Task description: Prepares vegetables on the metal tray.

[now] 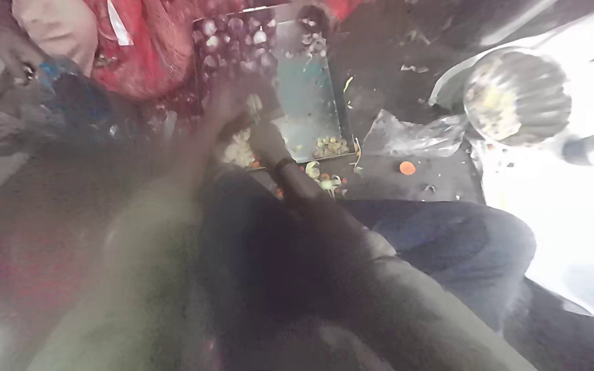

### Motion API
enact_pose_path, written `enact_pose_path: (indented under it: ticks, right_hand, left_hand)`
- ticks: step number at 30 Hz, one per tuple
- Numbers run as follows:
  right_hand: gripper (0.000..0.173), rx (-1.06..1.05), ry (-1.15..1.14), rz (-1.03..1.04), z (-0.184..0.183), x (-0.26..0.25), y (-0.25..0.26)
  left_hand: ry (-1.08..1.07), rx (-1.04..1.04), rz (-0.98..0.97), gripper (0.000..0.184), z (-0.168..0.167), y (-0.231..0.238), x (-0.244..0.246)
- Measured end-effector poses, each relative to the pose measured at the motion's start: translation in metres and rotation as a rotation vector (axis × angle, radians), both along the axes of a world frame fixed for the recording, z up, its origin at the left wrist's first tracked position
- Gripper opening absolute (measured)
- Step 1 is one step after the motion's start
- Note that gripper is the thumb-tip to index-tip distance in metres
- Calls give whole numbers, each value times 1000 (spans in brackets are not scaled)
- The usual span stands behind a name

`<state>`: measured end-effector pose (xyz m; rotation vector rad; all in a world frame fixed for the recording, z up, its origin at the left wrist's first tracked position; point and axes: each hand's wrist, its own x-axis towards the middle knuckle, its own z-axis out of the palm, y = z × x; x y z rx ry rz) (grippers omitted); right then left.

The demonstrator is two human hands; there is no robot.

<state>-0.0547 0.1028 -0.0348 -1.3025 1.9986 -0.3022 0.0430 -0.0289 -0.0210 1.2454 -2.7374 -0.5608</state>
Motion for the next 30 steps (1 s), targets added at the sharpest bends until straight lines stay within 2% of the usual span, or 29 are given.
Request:
enact_pose_path:
  ticks: [2, 6, 9, 15, 18, 21, 23, 26, 30]
  right_hand:
    - [40, 10, 5, 22, -1, -2, -9]
    - [34, 38, 22, 28, 1, -4, -13]
    - [38, 67, 49, 22, 1, -2, -9]
    - [39, 171, 119, 31, 6, 0, 35]
    - [39, 126, 141, 88, 6, -4, 64]
    - [35, 87, 49, 2, 3, -6, 109]
    - [36, 116, 83, -18, -3, -6, 109]
    - [36, 144, 43, -48, 20, -11, 109]
    - [42, 90, -12, -96, 34, -13, 112]
  left_hand:
    - [-5, 31, 18, 23, 6, 2, -2]
    - [0, 64, 63, 22, 9, 7, -3]
    - [21, 62, 133, 23, 4, 6, 2]
    - [-50, 47, 126, 30, -5, 6, 4]
    - [17, 52, 166, 30, -8, 3, 5]
    - [-5, 71, 177, 26, -4, 6, 4]
    - [-10, 70, 162, 25, 0, 10, 3]
    - [1, 72, 132, 24, 5, 14, 2]
    - [48, 45, 127, 23, -12, 1, 9]
